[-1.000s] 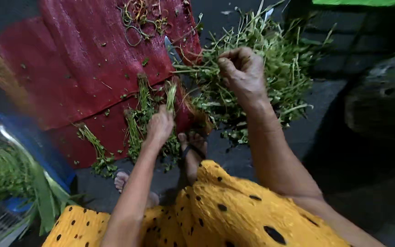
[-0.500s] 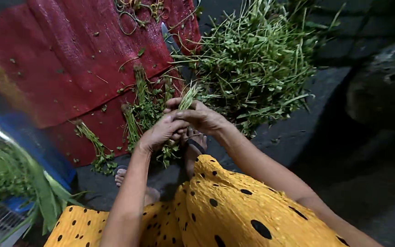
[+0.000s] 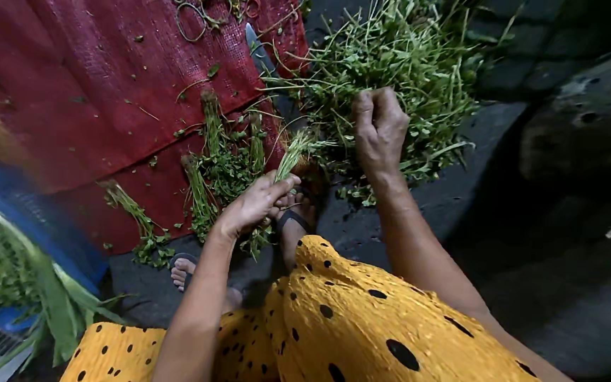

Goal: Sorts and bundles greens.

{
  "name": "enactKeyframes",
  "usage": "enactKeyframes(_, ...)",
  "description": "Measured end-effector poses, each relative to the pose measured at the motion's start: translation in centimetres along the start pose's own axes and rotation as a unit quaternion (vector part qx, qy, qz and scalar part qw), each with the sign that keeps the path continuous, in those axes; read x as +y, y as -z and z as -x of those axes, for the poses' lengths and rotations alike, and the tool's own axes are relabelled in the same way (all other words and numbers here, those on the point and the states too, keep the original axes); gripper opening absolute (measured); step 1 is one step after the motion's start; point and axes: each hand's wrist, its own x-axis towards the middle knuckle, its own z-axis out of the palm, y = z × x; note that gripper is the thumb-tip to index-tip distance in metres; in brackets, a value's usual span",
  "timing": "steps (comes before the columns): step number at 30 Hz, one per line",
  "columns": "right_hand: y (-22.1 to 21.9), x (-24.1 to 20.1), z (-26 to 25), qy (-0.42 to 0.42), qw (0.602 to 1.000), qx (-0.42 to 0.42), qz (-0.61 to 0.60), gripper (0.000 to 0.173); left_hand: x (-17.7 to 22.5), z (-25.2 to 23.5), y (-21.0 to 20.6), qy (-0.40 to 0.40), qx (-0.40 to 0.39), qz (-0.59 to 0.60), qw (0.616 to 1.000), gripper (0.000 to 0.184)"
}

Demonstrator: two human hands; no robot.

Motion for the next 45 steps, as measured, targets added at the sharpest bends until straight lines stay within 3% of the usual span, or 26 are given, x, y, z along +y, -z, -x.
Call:
enactKeyframes(5, -0.7, -2.5, 2.6, 0.186, 0.967, -0.129, -0.113, 0.055, 0.0, -0.1, 0.0, 0.001, 0.014, -0.021, 1.000, 0.022)
enactKeyframes(7, -2.8, -3.1, 3.0, 0.232, 0.958, -0.125, -0.113, 0.035, 0.1, 0.0, -0.2, -0.001, 0.011, -0.053, 0.999, 0.021)
enactKeyframes(9, -3.8, -2.7, 2.4, 0.233, 0.962, -0.097, -0.106, 0.028, 0.1, 0.3, -0.3, -0.009, 0.009, -0.070, 0.997, 0.026)
enactKeyframes(16, 1.1, 2.1, -0.4, 0.047, 0.992, -0.001, 0.117, 0.047, -0.2, 1.5, 0.9, -0.051, -0.052, 0.087, 0.993, 0.028)
enactKeyframes(19, 3.1, 1.1, 1.0, -0.052, 0.982, -0.023, 0.178, 0.080, -0.1, 1.8, 1.1, -0.070, -0.061, 0.168, 0.981, 0.042)
enactKeyframes(21, 3.3, 0.1, 2.1, -0.064, 0.989, -0.054, 0.122, 0.076, -0.1, 1.6, 1.0, -0.086, -0.076, 0.219, 0.969, 0.050)
enactKeyframes(23, 2.6, -1.3, 3.1, -0.074, 0.985, -0.148, -0.047, 0.060, -0.2, 1.4, 1.1, -0.089, -0.090, 0.244, 0.962, 0.053)
enactKeyframes(25, 1.3, -3.5, 4.2, -0.113, 0.914, -0.296, -0.253, 0.061, -0.3, 1.1, 0.9, -0.082, -0.077, 0.234, 0.966, 0.053)
enactKeyframes(27, -0.7, -5.6, 5.2, -0.117, 0.819, -0.383, -0.410, 0.056, -0.3, 0.9, 0.6, -0.079, -0.022, 0.130, 0.988, 0.049)
enactKeyframes(28, -1.6, -6.5, 5.5, -0.127, 0.797, -0.388, -0.445, 0.048, -0.4, 1.1, 0.6, -0.077, 0.021, 0.026, 0.996, 0.049)
enactKeyframes(30, -2.1, -7.6, 5.8, -0.137, 0.831, -0.357, -0.405, 0.039, -0.3, 1.8, 1.0, -0.044, 0.096, -0.218, 0.970, 0.049)
enactKeyframes(32, -2.0, -7.5, 5.4, -0.111, 0.882, -0.312, -0.336, 0.039, -0.2, 2.2, 1.6, -0.025, 0.190, -0.407, 0.893, 0.044)
enactKeyframes(33, -1.9, -7.4, 4.9, -0.094, 0.885, -0.308, -0.337, 0.037, 0.0, 2.6, 1.9, -0.037, 0.232, -0.440, 0.866, 0.044)
enactKeyframes(35, -1.5, -7.5, 4.6, -0.097, 0.856, -0.328, -0.388, 0.032, 0.5, 3.3, 2.3, -0.101, 0.271, -0.381, 0.878, 0.049)
enactKeyframes(37, -1.5, -7.8, 5.0, -0.101, 0.820, -0.371, -0.425, 0.024, 1.4, 2.5, 2.7, -0.158, 0.222, -0.250, 0.929, 0.052)
enactKeyframes(39, -1.8, -8.1, 5.5, -0.070, 0.811, -0.402, -0.419, 0.017, 1.8, 1.5, 2.4, -0.174, 0.159, -0.143, 0.961, 0.044)
enactKeyframes(42, -1.9, -8.6, 6.0, -0.036, 0.838, -0.408, -0.362, 0.012, 1.0, 0.4, 1.5, -0.192, 0.154, -0.013, 0.969, 0.030)
enactKeyframes(45, -1.2, -8.1, 6.0, -0.082, 0.829, -0.425, -0.354, 0.026, 0.1, -0.6, 1.9, -0.251, 0.165, 0.163, 0.940, 0.035)
